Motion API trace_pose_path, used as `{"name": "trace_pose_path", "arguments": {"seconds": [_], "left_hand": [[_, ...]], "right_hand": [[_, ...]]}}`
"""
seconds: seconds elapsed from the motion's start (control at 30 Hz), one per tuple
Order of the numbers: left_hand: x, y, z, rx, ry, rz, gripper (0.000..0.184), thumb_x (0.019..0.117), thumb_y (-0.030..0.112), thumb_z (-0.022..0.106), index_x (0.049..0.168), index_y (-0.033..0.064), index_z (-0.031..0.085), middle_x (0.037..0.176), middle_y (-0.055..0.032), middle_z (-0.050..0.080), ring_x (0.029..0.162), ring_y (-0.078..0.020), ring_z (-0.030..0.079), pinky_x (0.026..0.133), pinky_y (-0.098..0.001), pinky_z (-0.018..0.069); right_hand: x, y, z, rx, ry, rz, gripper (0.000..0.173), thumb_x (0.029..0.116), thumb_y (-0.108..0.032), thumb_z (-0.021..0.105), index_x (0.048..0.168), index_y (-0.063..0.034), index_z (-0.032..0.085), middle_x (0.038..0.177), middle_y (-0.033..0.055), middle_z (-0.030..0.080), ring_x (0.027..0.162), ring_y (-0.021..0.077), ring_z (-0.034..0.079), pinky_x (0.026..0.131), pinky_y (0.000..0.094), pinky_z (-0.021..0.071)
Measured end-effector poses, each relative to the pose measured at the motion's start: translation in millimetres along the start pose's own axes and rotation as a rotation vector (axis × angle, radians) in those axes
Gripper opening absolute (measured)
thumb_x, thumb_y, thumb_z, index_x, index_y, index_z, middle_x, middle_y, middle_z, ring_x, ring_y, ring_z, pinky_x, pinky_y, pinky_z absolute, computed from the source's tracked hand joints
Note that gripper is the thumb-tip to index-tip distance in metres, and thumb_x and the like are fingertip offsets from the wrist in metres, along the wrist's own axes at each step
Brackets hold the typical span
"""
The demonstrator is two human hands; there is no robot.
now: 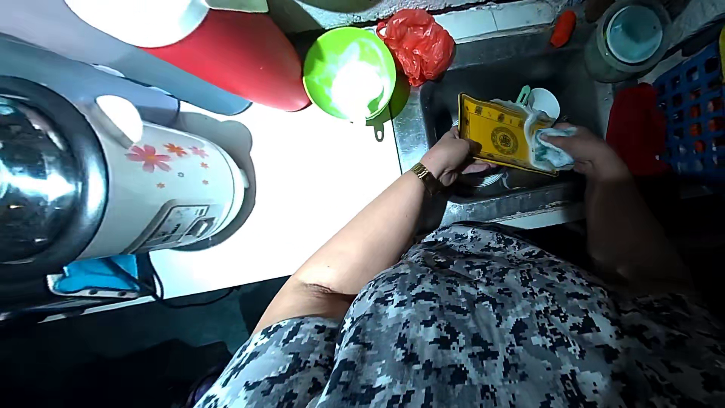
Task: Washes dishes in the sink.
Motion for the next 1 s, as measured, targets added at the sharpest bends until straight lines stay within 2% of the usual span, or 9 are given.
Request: {"name": "trace_pose_path", "arguments": {"seconds": [0.1,0.2,0.3,0.4,0.5,0.63,0.77,0.93,1.0], "left_hand": [[-21.8,20.4,-0.5,-0.016,-0.023,0.025,0.046,0.1026,-0.003,0.041,0.147,0.0097,0.034,0.123,-0.0183,0.06,0.095,-0.0287,0.071,0.073,-0.0403,0.0637],[-29.5,26.7,-10.7,-0.022,0.023,0.031,0.056,0.0961,-0.006,0.046,0.148,0.0115,0.032,0.125,-0.0174,0.06,0.1,-0.0293,0.07,0.075,-0.0421,0.0632],[-27.6,22.2,-14.5,-0.087,0.026,0.058,0.065,0.0891,-0.011,0.047,0.148,0.0113,0.032,0.128,-0.018,0.059,0.103,-0.03,0.069,0.078,-0.0437,0.0633],[-30.3,15.9,-3.9,-0.155,-0.017,0.098,0.07,0.0846,-0.014,0.048,0.147,0.0116,0.032,0.127,-0.0179,0.059,0.101,-0.0296,0.069,0.077,-0.0437,0.0627],[-28.3,8.6,1.9,-0.153,-0.107,0.121,0.075,0.0844,-0.015,0.049,0.151,0.0123,0.026,0.127,-0.0165,0.058,0.104,-0.0277,0.067,0.081,-0.0436,0.0618],[-27.6,2.9,1.2,-0.102,-0.178,0.114,0.064,0.0889,-0.013,0.047,0.144,0.0139,0.032,0.113,-0.011,0.061,0.088,-0.0184,0.067,0.071,-0.0323,0.0599],[-33.1,4.8,2.6,-0.103,-0.231,0.15,0.071,0.0885,-0.014,0.047,0.15,0.0138,0.026,0.125,-0.0145,0.059,0.102,-0.0235,0.068,0.082,-0.0381,0.0614],[-33.9,5.3,3.2,-0.068,-0.28,0.125,0.062,0.0878,-0.015,0.046,0.141,0.0143,0.034,0.11,-0.0089,0.063,0.088,-0.0174,0.068,0.074,-0.033,0.0607],[-35.2,3.3,4.1,-0.063,-0.282,0.124,0.07,0.0891,-0.013,0.046,0.151,0.0133,0.026,0.124,-0.0137,0.06,0.101,-0.023,0.068,0.082,-0.0384,0.0608]], "right_hand": [[-3.5,-8.2,-7.0,-0.023,0.068,-0.068,0.043,0.1054,-0.033,0.057,0.139,-0.0056,0.055,0.121,0.014,0.064,0.101,0.0169,0.065,0.089,0.0376,0.0558],[-13.3,-30.7,-24.6,-0.154,0.386,-0.253,0.054,0.104,-0.037,0.058,0.139,0.0036,0.052,0.132,0.0252,0.06,0.122,0.0304,0.06,0.106,0.0486,0.0486],[-39.5,-67.4,-4.6,-0.411,0.579,-0.349,0.06,0.1025,-0.038,0.059,0.143,0.0044,0.047,0.131,0.0297,0.061,0.123,0.0408,0.061,0.106,0.057,0.0479],[-48.1,-73.9,49.8,-0.585,0.404,-0.415,0.072,0.0956,-0.045,0.069,0.149,-0.0024,0.045,0.141,0.029,0.054,0.129,0.0466,0.055,0.106,0.0649,0.0451],[-54.9,-73.1,94.3,-0.626,0.124,-0.463,0.071,0.1059,-0.051,0.044,0.162,-0.0095,0.03,0.166,0.0272,0.021,0.152,0.0456,0.027,0.12,0.0634,0.0279],[-64.8,-101.0,120.5,-0.515,0.056,-0.681,0.048,0.1066,-0.023,0.052,0.153,-0.0103,0.049,0.166,0.0199,0.029,0.152,0.0345,0.033,0.121,0.0499,0.0327],[-42.3,-99.9,99.4,-0.509,0.239,-0.622,0.056,0.1026,-0.018,0.059,0.156,-0.0115,0.044,0.168,0.021,0.022,0.146,0.0383,0.041,0.115,0.0502,0.0407],[-60.3,-115.2,128.0,-0.491,0.188,-0.799,0.05,0.1027,-0.016,0.057,0.152,-0.0107,0.051,0.165,0.0179,0.033,0.153,0.0336,0.032,0.122,0.0477,0.0324],[-52.6,-115.3,120.7,-0.5,0.206,-0.755,0.05,0.1024,-0.014,0.058,0.152,-0.0117,0.051,0.165,0.0186,0.031,0.151,0.0356,0.034,0.12,0.0487,0.0358]]}}
Point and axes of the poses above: each hand's wrist, its own x-axis towards the middle knuckle, its own z-axis out of the palm, y = z × x, the point moved 5 cm from there along x, towards the middle knuckle
